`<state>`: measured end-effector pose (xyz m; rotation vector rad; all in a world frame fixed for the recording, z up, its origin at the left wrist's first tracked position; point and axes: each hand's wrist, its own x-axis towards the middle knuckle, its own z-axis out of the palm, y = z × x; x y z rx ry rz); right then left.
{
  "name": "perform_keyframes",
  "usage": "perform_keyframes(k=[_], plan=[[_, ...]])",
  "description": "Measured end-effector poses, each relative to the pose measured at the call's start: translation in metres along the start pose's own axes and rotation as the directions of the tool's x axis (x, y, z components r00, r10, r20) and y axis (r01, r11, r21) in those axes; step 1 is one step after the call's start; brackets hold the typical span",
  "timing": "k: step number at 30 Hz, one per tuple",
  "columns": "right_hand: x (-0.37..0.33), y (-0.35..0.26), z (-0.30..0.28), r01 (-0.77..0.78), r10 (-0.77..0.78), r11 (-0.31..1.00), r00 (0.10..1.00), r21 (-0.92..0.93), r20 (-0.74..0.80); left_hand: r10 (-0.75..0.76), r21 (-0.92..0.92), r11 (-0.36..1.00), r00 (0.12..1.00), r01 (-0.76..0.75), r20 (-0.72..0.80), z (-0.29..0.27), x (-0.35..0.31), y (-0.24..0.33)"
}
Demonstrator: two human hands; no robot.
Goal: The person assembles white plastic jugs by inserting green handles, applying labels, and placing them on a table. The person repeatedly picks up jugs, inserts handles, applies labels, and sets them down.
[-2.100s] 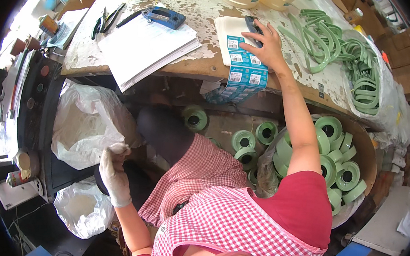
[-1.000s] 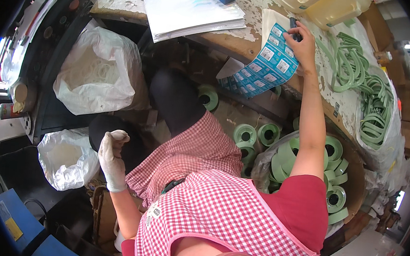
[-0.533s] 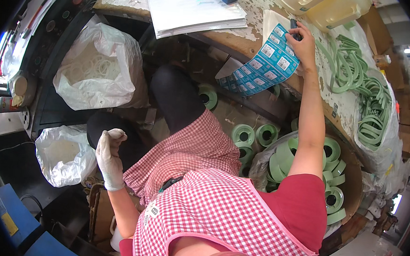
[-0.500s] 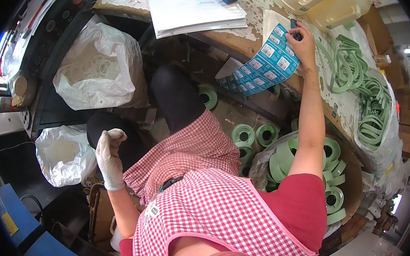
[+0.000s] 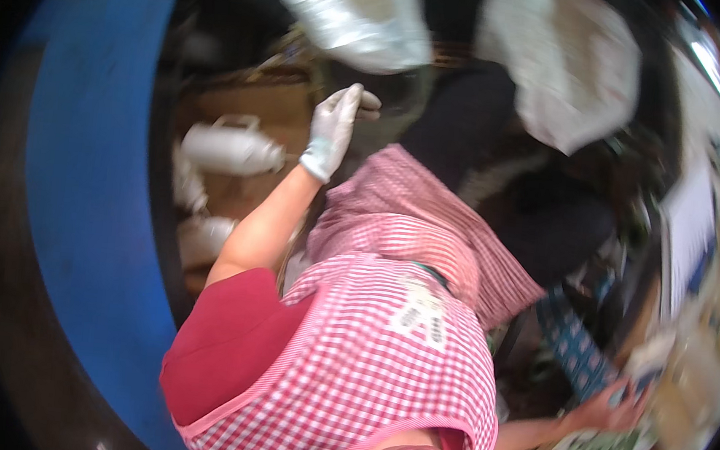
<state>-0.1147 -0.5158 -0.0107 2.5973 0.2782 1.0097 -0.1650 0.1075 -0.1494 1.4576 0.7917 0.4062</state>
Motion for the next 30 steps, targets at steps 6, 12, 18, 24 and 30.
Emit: perform_keyframes(k=[6, 12, 18, 24, 30], plan=[[0.039, -0.112, -0.037, -0.237, 0.167, 0.689, 0.971, 0.685, 0.169, 0.201, 0.910, 0.324, 0.921, 0.258, -0.333, -0.206, -0.013, -0.177], [0.080, -0.178, -0.041, -0.464, 0.161, 0.385, 0.885, 0.798, 0.437, -0.065, 0.853, -0.501, 0.989, -0.149, 0.134, -0.305, 0.017, -0.267], [0.114, -0.241, -0.033, -0.368, -0.110, 0.215, 0.911, 0.905, 0.397, -0.323, 0.797, -0.543, 0.942, -0.263, 0.091, -0.318, 0.037, -0.318], [0.127, -0.265, -0.028, -0.253, -0.046, 0.141, 0.964, 0.957, 0.261, 0.477, 0.993, 0.041, 0.875, -0.109, 0.076, -0.234, -0.001, -0.126], [0.155, -0.286, -0.030, -0.554, -0.317, -0.474, 0.832, 0.685, 0.455, 0.703, 0.337, 0.673, 0.711, -0.658, -0.014, -0.152, -0.072, 0.135]])
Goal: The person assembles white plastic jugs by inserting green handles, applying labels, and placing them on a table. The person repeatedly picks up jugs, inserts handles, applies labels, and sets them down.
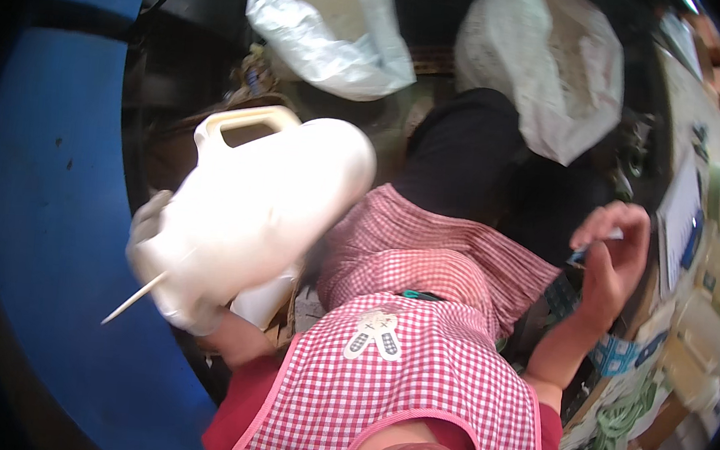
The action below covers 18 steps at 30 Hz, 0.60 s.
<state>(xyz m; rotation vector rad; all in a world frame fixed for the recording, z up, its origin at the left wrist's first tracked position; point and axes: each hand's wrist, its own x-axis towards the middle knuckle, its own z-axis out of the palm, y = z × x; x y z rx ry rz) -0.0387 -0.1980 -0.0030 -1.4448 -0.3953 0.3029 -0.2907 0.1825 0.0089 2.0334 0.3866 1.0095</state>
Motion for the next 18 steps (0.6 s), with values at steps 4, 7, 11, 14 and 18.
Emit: perform_keyframes(k=[4, 7, 11, 14, 18], plan=[[0.020, -0.001, -0.006, -0.051, -0.085, 0.886, 0.959, 0.461, 0.269, 0.001, -0.847, 0.532, 1.000, 0.007, 0.009, 0.086, 0.043, 0.037], [0.022, 0.012, -0.011, -0.056, -0.262, 0.754, 0.888, 0.655, 0.378, -0.080, -0.866, 0.290, 0.912, 0.408, 0.403, 0.152, 0.055, 0.029], [-0.028, 0.014, -0.047, 0.027, -0.161, 0.775, 0.975, 0.632, 0.156, -0.001, -0.594, 0.041, 0.595, 0.803, 0.804, 0.286, 0.064, 0.006], [-0.031, 0.011, -0.038, 0.107, -0.167, 0.852, 0.983, 0.513, 0.072, 0.062, -0.458, -0.039, 0.460, 0.888, 0.886, 0.349, 0.107, -0.055], [-0.049, 0.006, -0.018, 0.098, -0.102, 0.984, 0.995, 0.147, 0.018, 0.050, -0.156, 0.232, 0.148, 0.960, 0.988, 0.422, 0.103, 0.011]])
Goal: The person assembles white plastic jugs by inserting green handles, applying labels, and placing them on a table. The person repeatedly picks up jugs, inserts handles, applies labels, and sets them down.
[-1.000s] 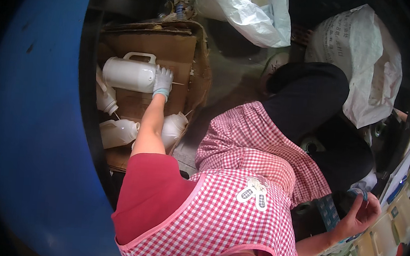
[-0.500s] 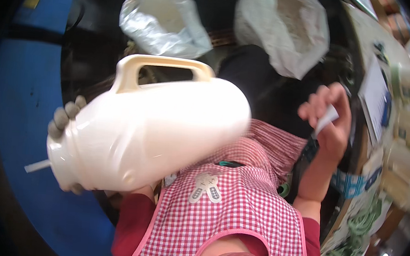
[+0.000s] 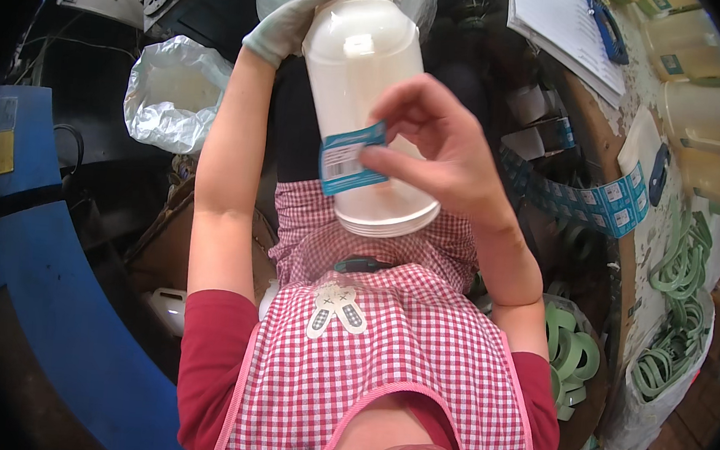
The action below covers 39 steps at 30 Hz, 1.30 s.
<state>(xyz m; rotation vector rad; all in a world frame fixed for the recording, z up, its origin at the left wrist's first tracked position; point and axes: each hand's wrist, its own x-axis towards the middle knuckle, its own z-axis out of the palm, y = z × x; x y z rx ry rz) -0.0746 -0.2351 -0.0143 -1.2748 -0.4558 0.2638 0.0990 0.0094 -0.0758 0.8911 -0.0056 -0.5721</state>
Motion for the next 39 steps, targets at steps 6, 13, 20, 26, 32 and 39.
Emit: perform_keyframes(k=[6, 13, 20, 26, 32, 39], plan=[[-0.036, 0.003, -0.049, -0.199, 0.159, 0.969, 0.955, -0.147, -0.250, -0.093, 0.088, 0.991, 0.993, 0.100, -0.074, -0.024, 0.011, -0.020], [-0.085, 0.040, -0.037, -0.499, 0.484, 0.866, 0.851, -0.028, -0.201, -0.160, -0.031, 0.987, 0.983, 0.158, -0.085, -0.032, 0.011, -0.040], [-0.082, 0.045, -0.023, -0.445, 0.432, 0.892, 0.890, -0.075, -0.148, -0.140, 0.034, 0.989, 0.981, 0.146, -0.131, -0.032, 0.012, -0.038], [-0.079, 0.048, -0.017, -0.462, 0.451, 0.884, 0.883, -0.070, -0.126, -0.070, 0.099, 0.992, 0.992, 0.080, -0.100, -0.031, 0.013, -0.038], [-0.077, 0.047, -0.010, -0.456, 0.425, 0.849, 0.889, -0.268, -0.168, -0.078, 0.064, 0.995, 0.995, 0.083, -0.067, -0.020, 0.009, -0.037], [-0.081, 0.037, -0.032, -0.559, 0.539, 0.721, 0.824, -0.411, -0.176, -0.080, 0.042, 0.996, 0.992, 0.085, -0.093, -0.029, 0.008, -0.039]])
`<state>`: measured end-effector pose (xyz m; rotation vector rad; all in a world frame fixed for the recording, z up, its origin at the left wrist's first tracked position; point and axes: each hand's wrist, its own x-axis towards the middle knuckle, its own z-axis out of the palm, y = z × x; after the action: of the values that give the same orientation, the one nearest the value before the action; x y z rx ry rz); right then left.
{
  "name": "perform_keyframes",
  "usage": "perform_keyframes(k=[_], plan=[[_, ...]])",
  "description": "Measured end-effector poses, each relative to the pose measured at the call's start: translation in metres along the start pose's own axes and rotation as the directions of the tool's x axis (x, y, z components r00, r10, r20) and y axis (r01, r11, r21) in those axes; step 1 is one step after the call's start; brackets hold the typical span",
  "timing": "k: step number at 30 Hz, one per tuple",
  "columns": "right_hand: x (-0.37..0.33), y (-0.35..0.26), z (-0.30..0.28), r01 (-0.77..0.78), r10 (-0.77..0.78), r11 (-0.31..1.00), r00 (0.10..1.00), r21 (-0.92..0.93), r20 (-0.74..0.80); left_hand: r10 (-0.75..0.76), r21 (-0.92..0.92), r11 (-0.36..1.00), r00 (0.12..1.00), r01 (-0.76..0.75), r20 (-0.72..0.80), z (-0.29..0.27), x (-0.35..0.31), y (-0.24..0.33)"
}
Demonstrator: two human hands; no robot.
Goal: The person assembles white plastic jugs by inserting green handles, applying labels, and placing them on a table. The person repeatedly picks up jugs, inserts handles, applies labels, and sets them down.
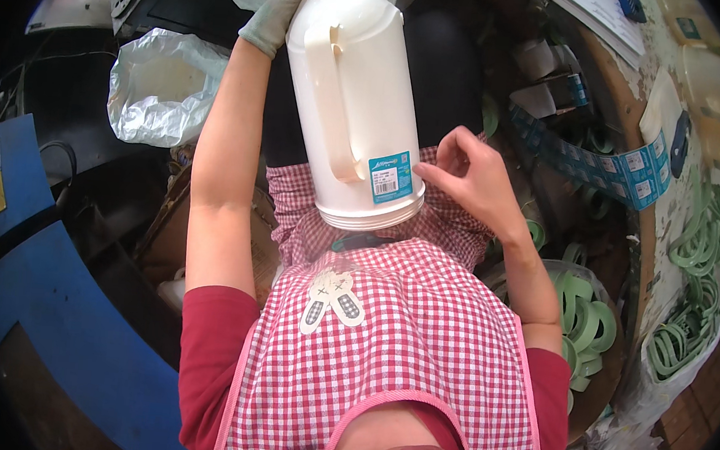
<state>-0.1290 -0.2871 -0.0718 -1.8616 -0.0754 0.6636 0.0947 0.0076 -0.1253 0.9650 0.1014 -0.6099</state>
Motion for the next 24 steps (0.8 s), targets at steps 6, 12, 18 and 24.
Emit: perform_keyframes(k=[6, 12, 18, 24], plan=[[-0.004, 0.002, 0.034, -0.141, -0.130, 0.803, 0.907, 0.580, 0.401, -0.012, 0.002, 1.000, 0.999, 0.012, 0.052, 0.006, 0.003, -0.002], [0.012, -0.009, -0.037, 0.410, -0.378, 0.897, 0.905, 0.165, -0.197, 0.189, 0.221, 0.948, 0.964, -0.229, 0.187, 0.037, -0.028, 0.013], [0.079, -0.144, -0.067, 0.673, -0.904, 0.412, 0.385, -0.615, -0.184, 0.156, 0.314, 0.906, 0.912, -0.285, 0.378, 0.135, -0.087, 0.049], [0.044, -0.165, -0.070, 0.809, -0.888, 0.407, 0.460, -0.425, 0.026, 0.041, 0.378, 0.892, 0.877, -0.248, 0.479, 0.154, -0.117, 0.064]])
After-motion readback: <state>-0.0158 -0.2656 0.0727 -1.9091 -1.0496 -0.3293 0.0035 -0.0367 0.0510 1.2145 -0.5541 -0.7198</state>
